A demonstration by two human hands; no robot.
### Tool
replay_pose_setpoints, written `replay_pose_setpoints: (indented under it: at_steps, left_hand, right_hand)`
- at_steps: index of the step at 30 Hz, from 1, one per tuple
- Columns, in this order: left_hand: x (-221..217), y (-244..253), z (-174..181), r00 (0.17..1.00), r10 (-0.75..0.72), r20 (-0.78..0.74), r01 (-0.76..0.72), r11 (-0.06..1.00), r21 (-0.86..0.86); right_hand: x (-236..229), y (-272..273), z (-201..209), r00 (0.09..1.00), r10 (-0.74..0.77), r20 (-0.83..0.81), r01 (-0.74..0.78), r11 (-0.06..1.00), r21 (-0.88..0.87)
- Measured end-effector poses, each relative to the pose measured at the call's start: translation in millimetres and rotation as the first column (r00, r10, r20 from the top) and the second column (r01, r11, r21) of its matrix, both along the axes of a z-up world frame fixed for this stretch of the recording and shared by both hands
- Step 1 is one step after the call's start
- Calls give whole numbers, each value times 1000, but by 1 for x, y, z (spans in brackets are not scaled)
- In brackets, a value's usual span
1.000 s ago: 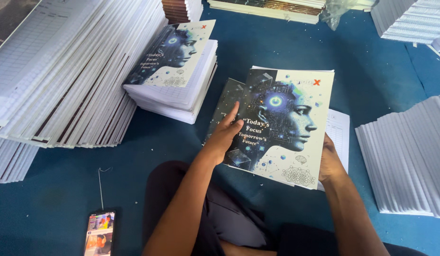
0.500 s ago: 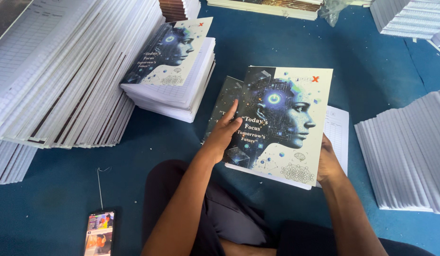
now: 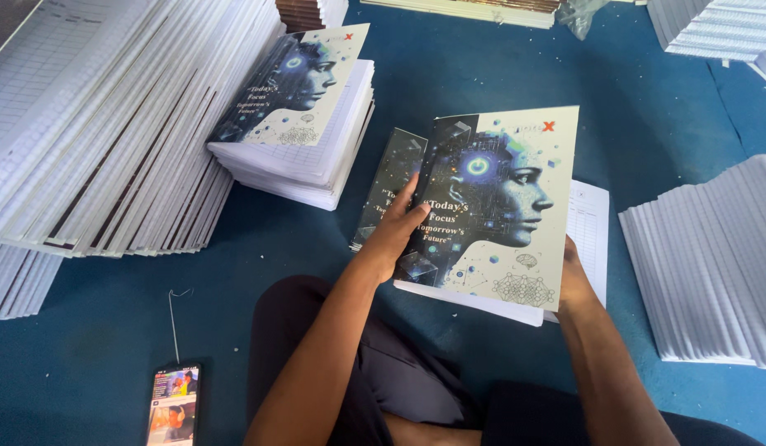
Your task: The person inserts a stack of blank pages into a printed cover, aligns the edges, and places the assembled notebook onto a growing stack. The person repeats this process with multiple covers and page stacks.
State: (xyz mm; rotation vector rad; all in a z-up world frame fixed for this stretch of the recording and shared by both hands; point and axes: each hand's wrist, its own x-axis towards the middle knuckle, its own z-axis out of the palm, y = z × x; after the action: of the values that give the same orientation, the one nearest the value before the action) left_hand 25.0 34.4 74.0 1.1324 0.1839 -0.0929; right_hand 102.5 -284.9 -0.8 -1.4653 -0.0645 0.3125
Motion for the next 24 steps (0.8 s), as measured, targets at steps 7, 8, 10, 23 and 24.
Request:
replay_pose_setpoints:
  at_steps: [7,8,10,23,24]
  left_hand:
    - [4,-2,2,1000,15,-9,-15,998,-57]
    - [5,-3,0,1000,26,1,-26,997,-72]
    - [6,-5,-5,999,50,20,-47,994,-101]
    - [17,-2,-24,989,116,93,-92,968,-232]
    - [19,0,-23,989,121,89,-100,973,-209]
  right_hand:
    - [0,13,28,988,-48,-145,63,993,103]
    - [-1,15,34,993,-34,-113,43,996,75]
    - [-3,19,41,998,-23,-51,21,999,-30]
    - [-17,50,92,944,-206,-256,228,972,58]
    - [-17,55,100,927,-209,-312,247,965,89]
